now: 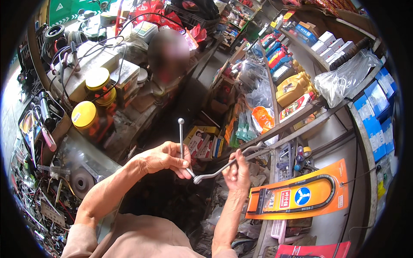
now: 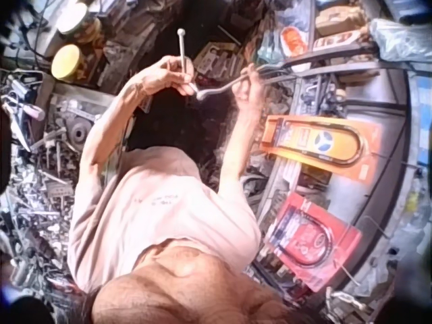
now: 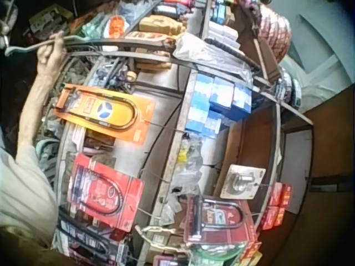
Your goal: The person holds a socket wrench and a small metal component, manipulating them together. They then reach for a different wrench from a shelf and attempt to fit it onto the socket wrench, repeatedly adjusting the grip and alignment.
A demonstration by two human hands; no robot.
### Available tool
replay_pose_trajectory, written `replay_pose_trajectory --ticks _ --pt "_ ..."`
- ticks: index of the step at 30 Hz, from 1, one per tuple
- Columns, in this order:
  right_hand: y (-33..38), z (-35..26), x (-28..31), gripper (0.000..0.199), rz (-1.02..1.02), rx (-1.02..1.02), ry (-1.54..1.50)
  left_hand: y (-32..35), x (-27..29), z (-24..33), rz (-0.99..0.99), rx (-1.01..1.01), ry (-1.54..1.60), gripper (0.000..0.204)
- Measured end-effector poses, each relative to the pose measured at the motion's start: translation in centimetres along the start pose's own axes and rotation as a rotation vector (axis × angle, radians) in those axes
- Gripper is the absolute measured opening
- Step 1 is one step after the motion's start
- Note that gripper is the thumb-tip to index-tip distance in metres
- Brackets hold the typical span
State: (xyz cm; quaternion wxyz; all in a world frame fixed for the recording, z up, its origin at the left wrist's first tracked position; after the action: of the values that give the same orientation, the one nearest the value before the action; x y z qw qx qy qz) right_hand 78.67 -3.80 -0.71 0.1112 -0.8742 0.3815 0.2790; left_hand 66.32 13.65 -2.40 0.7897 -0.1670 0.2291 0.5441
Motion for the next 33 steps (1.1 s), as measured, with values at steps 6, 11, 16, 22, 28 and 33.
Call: replay_pose_trajectory --ticks 6,11,16,22,28,33 --pt "3.1 8.6 2.3 0.031 0.053 0.009 -0.661 -1.0 1.9 -1.0 0.198 -0.22 0.298 0.009" --pt "7.0 11.5 1.7 0.035 0.273 0.153 -0.467 -0.5 3.3 -2.7 0.444 -0.202 0.355 0.008" --pt "9.5 9.1 -0.9 0.04 0.379 0.413 -0.134 -0.5 3.1 -3.6 0.476 -0.243 0.466 0.006" --pt "10.0 0.5 -9.1 0.013 0.073 0.821 1.42 -0.3 3.5 -3.3 0.519 -0.179 0.212 0.008" --pt "6.1 -2.7 -10.0 0.026 -0.057 0.262 1.295 -0.6 2.5 -4.8 0.272 0.068 -0.159 0.013" --pt "2.3 -3.2 -3.0 0.031 0.089 -0.038 0.745 -0.6 0.3 -3.7 0.043 0.136 -0.1 0.012"
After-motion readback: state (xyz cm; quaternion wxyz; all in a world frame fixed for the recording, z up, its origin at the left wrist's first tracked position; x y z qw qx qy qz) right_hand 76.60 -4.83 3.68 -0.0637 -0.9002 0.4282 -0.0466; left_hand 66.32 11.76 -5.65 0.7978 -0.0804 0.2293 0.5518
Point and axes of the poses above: each hand's wrist, its own y-axis away from the middle knuckle, its own x-axis out of the back of the hand, z = x × y, the point moved 7 cm from there along -y, towards the middle knuckle, and after that the axes turned 10 degrees about -z, right-handed, at the moved point
